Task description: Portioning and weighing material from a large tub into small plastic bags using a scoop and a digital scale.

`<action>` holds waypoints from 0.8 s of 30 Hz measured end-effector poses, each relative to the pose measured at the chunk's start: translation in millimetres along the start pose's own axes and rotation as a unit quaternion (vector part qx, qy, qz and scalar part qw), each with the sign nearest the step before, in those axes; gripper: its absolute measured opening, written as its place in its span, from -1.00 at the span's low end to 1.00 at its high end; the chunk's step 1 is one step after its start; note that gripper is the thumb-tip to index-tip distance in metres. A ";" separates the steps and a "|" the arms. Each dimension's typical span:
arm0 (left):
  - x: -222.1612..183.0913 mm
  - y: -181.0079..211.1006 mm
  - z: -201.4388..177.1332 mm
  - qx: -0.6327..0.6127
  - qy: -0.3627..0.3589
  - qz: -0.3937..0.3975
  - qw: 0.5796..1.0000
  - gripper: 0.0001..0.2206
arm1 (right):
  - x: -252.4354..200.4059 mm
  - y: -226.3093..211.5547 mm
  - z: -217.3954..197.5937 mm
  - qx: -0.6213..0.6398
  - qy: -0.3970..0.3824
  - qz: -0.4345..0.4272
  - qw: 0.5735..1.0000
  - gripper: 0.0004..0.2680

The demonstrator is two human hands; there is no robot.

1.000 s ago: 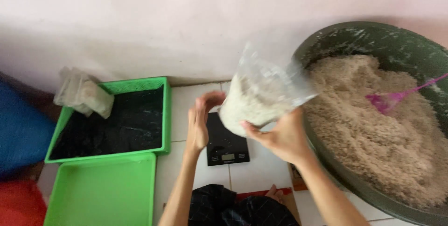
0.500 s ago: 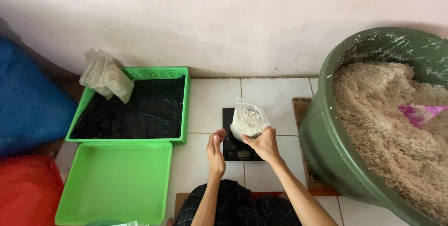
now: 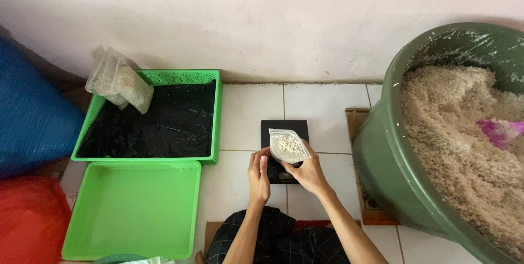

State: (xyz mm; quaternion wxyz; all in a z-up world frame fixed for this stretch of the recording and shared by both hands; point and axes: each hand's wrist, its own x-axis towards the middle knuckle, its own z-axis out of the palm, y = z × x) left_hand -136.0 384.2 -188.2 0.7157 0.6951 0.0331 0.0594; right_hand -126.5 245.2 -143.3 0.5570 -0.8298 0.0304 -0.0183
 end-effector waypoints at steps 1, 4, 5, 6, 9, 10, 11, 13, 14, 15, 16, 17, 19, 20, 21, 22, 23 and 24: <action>-0.2 -1.6 0.4 0.000 0.000 -0.001 1.000 -0.60 | -0.4 -2.1 -1.3 0.000 -0.001 0.001 1.000 -0.53; -0.1 -3.2 1.1 0.009 0.001 -0.002 1.000 -0.66 | -0.4 -7.2 -4.2 0.003 -0.012 -0.021 1.000 -0.49; -0.8 -2.1 1.8 0.012 0.001 0.000 1.000 -0.67 | -0.4 -7.7 -5.3 -0.001 -0.018 -0.027 0.999 -0.46; -1.6 -1.1 2.6 0.016 0.001 0.001 1.000 -0.67 | -0.5 -8.2 -6.4 -0.005 -0.024 -0.033 0.999 -0.43; -0.9 -7.6 2.2 0.022 0.004 -0.012 1.000 -0.67 | 0.7 2.7 -8.4 -0.008 -0.037 -0.018 0.999 -0.37; -0.5 -9.0 2.3 0.021 0.003 -0.012 1.000 -0.67 | 1.3 0.3 -11.6 -0.008 -0.037 -0.018 0.999 -0.37; -0.4 -10.5 1.8 0.022 0.006 -0.020 1.000 -0.67 | 1.7 -2.1 -14.3 -0.016 -0.041 -0.011 0.999 -0.37; -0.2 -10.1 1.8 0.024 0.010 -0.027 0.999 -0.67 | 3.6 4.6 -18.2 -0.023 -0.045 -0.003 0.999 -0.37; 0.0 -8.3 2.5 0.026 0.010 -0.021 0.999 -0.69 | 5.2 13.7 -19.6 -0.019 -0.053 0.011 0.998 -0.36; 0.0 -6.5 4.3 0.027 0.009 -0.014 0.999 -0.71 | 6.4 23.1 -22.1 -0.015 -0.059 0.026 0.998 -0.36; -0.1 -7.9 4.6 0.027 0.008 -0.015 1.000 -0.71 | 8.1 24.1 -21.3 -0.015 -0.058 0.027 0.998 -0.36; -0.5 -9.5 5.5 0.036 0.010 -0.007 0.999 -0.69 | 8.8 25.5 -21.3 -0.006 -0.061 0.044 0.997 -0.34; -0.9 -11.2 6.5 0.046 0.010 0.001 0.999 -0.67 | 9.5 25.4 -22.3 0.004 -0.062 0.060 0.996 -0.33; -0.9 -11.3 6.1 0.041 0.016 -0.005 0.999 -0.68 | 9.4 23.8 -22.9 -0.007 -0.062 0.067 0.996 -0.33; -1.2 -11.6 4.9 0.035 0.024 -0.011 0.999 -0.68 | 9.6 21.9 -22.8 -0.018 -0.064 0.074 0.995 -0.32; -0.9 -11.0 4.4 0.036 0.024 -0.011 0.999 -0.68 | 9.1 20.4 -22.8 -0.017 -0.065 0.074 0.995 -0.32; -1.3 -10.5 4.5 0.032 0.028 -0.013 0.999 -0.70 | 8.2 19.1 -23.5 -0.011 -0.063 0.081 0.995 -0.32; -1.7 -10.1 4.6 0.028 0.031 -0.016 0.999 -0.71 | 7.3 17.9 -24.1 -0.005 -0.061 0.088 0.994 -0.32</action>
